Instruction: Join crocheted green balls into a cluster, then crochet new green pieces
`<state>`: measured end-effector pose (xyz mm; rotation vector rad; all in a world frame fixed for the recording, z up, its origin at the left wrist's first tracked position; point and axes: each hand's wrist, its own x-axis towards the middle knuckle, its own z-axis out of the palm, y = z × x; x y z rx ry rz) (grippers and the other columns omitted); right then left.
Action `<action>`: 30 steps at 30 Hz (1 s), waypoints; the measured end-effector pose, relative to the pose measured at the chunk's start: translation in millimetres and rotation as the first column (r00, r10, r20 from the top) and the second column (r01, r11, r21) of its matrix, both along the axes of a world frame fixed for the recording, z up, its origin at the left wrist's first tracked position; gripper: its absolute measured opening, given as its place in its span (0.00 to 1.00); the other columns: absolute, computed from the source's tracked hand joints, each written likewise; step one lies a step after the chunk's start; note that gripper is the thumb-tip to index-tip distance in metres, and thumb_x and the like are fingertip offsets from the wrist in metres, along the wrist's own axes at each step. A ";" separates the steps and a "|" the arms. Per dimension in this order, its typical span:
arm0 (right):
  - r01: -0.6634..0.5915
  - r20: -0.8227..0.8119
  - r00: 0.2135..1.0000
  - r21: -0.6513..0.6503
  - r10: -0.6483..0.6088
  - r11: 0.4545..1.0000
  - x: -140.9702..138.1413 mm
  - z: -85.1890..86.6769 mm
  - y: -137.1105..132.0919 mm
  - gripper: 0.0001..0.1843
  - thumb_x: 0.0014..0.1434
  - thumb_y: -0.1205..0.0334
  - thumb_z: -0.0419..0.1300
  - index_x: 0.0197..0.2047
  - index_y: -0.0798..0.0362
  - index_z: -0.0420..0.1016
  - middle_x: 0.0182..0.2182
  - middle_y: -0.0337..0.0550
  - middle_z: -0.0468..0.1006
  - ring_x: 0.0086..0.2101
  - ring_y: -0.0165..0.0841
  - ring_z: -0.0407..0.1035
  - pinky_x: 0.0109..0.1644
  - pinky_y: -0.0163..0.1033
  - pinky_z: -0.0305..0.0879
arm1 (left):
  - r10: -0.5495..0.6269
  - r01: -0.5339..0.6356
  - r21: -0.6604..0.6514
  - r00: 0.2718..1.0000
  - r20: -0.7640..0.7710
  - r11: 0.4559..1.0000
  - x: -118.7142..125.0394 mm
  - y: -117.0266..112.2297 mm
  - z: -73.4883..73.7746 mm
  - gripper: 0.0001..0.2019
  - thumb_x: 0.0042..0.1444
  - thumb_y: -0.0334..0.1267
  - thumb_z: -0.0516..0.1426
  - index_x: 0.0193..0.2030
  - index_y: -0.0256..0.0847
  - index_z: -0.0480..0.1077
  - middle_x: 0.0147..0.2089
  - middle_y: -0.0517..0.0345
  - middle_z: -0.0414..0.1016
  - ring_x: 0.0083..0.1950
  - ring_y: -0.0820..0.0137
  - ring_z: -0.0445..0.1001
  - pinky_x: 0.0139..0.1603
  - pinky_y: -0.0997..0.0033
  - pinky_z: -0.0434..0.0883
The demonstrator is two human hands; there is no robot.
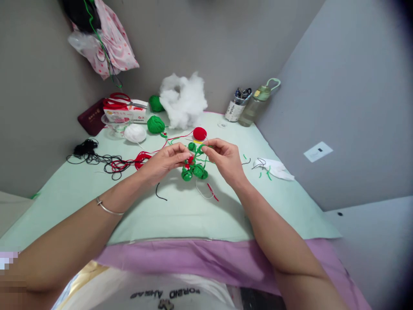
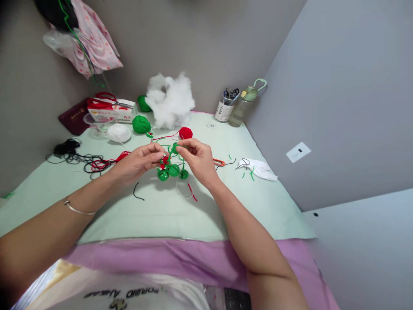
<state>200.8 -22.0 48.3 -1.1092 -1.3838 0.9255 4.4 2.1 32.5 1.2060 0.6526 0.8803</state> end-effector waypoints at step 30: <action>0.097 -0.060 0.994 0.169 -0.088 0.981 9.5 -2.6 5.0 0.20 0.52 0.44 0.70 0.32 0.53 0.75 0.23 0.34 0.65 0.24 0.25 0.54 0.27 0.35 0.52 | 0.089 -0.070 0.176 0.991 -0.103 0.982 4.7 2.6 -13.5 0.12 0.54 0.46 0.67 0.36 0.40 0.76 0.33 0.61 0.75 0.34 0.71 0.71 0.41 0.69 0.68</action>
